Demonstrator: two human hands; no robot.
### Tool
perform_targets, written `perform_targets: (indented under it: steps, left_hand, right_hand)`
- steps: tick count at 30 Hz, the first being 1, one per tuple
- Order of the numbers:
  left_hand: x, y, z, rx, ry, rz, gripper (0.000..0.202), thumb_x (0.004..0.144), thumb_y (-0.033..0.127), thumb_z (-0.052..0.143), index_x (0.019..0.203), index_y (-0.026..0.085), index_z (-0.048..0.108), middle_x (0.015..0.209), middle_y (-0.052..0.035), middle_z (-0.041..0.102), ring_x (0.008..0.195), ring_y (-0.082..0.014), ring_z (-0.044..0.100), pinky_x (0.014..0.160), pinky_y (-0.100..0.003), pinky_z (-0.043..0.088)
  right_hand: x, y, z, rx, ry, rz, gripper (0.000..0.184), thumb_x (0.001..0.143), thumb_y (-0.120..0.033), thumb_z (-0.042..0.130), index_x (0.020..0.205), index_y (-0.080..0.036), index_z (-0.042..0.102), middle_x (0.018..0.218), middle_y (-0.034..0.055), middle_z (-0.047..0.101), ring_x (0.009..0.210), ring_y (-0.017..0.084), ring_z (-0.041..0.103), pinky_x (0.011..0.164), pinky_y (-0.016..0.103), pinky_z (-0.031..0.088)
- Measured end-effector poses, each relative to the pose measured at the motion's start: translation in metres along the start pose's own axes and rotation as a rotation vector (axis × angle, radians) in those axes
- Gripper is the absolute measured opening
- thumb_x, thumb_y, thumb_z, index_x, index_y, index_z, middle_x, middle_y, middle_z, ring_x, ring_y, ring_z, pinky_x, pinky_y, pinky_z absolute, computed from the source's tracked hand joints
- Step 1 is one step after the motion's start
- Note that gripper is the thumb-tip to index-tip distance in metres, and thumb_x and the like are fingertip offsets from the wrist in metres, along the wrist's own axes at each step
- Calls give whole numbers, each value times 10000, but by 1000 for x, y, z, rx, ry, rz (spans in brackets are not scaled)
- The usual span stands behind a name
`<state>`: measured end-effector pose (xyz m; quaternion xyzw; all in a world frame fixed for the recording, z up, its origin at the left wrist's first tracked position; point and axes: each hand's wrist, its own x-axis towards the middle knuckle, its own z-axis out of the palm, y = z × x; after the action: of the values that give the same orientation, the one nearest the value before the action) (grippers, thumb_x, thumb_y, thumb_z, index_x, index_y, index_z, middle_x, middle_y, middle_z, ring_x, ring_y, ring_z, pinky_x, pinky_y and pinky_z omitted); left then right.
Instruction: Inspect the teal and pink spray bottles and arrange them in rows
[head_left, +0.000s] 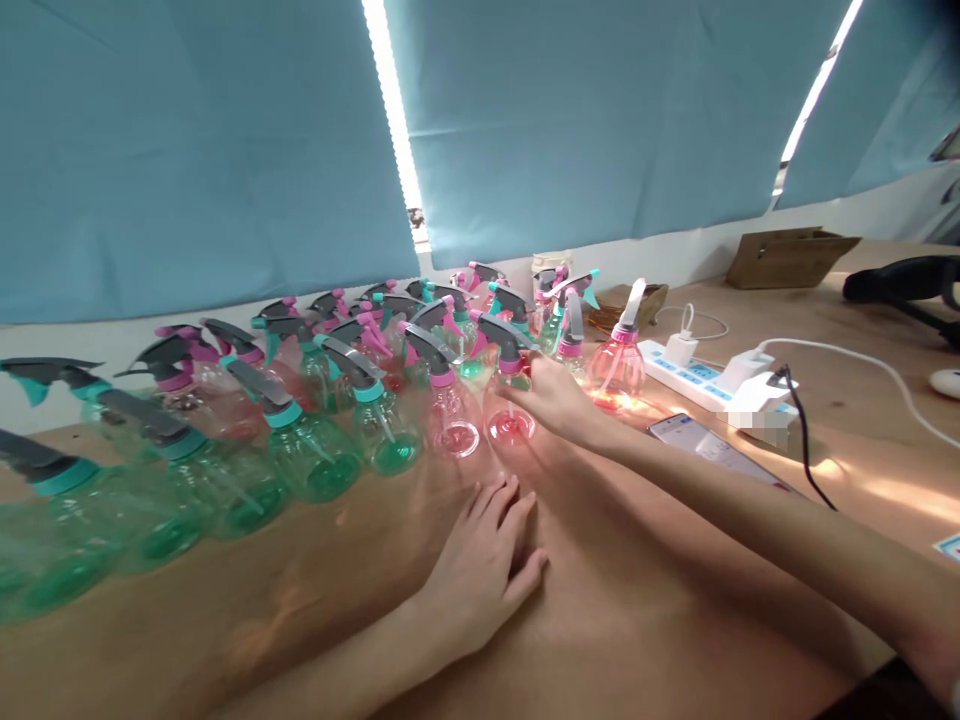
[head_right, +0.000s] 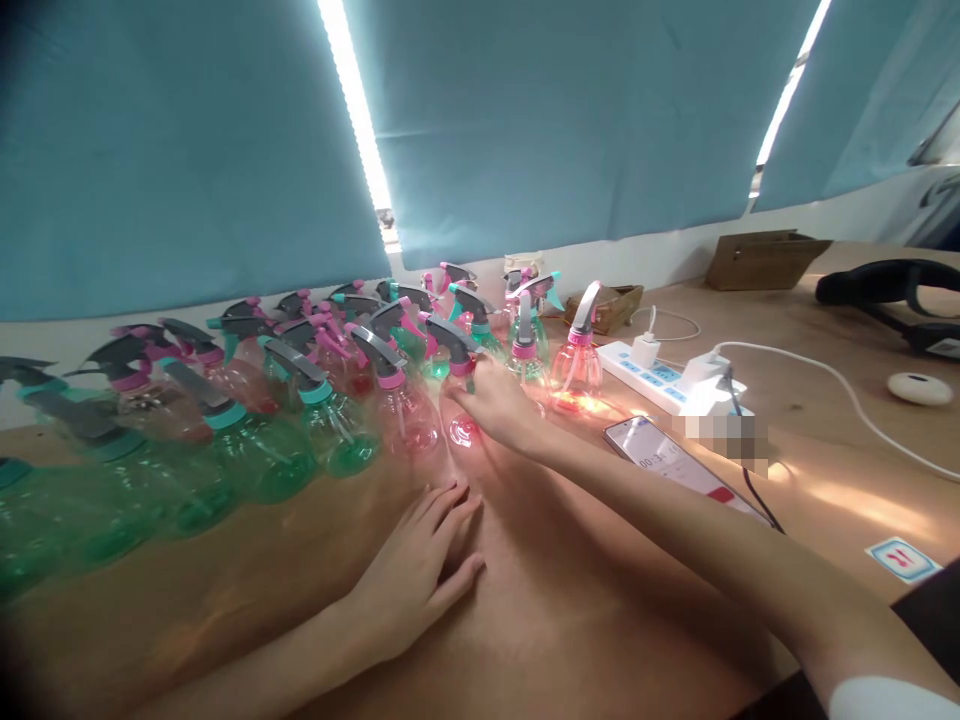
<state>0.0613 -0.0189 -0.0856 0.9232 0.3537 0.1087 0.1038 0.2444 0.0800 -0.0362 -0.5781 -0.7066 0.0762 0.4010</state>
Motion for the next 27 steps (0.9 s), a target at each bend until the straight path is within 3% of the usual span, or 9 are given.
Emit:
perform_targets:
  steps: [9,15,17,19,22,25,27]
  left_hand:
    - [5,2,-2,-16,-27,1,478,932,320,533,1363,128,457,1434,-172,458,1362,-326,370,1113,-550,317]
    - [3,-3,2,-16,8,14,447,937,336,519,1342,151,479,1428,-153,473,1351,-319,392,1107,-541,333]
    - [1,-6,5,-10,33,27,450,938,342,517,1347,162,476,1436,-145,466,1351,-315,392,1112,-538,327]
    - [0,-10,9,-4,58,38,454,940,352,513,1356,174,471,1444,-134,457,1350,-309,394,1116,-528,325]
    - [-2,-14,13,6,72,51,448,950,362,498,1360,183,467,1450,-127,451,1347,-304,397,1114,-526,330]
    - [-2,-16,13,14,88,59,438,954,363,491,1357,193,467,1450,-121,453,1344,-306,401,1108,-535,334]
    - [-2,-17,13,18,93,65,436,958,366,486,1360,199,463,1450,-119,453,1340,-308,406,1106,-541,334]
  right_hand:
    - [3,-2,4,9,-15,26,338,823,-338,635,1084,-127,597,1099,169,653,962,316,641,816,431,497]
    - [-24,-1,-12,57,-18,13,500,822,-392,648,1247,-151,543,1300,177,585,1229,330,532,968,473,463]
    - [-37,3,-25,166,7,-22,433,845,-366,627,1223,-163,572,1261,148,623,1138,282,604,914,430,512]
    - [-48,9,-39,222,37,4,285,871,-379,595,1070,-183,655,1053,93,714,912,227,686,757,363,566]
    - [-54,23,-57,66,122,64,228,880,-393,578,911,-197,690,867,43,733,686,180,664,620,320,538]
    - [-47,37,-63,-52,182,119,277,864,-410,592,992,-178,673,962,71,738,654,196,650,665,379,523]
    - [-38,43,-60,-98,204,146,375,843,-427,614,1110,-164,639,1085,110,718,748,243,671,745,436,512]
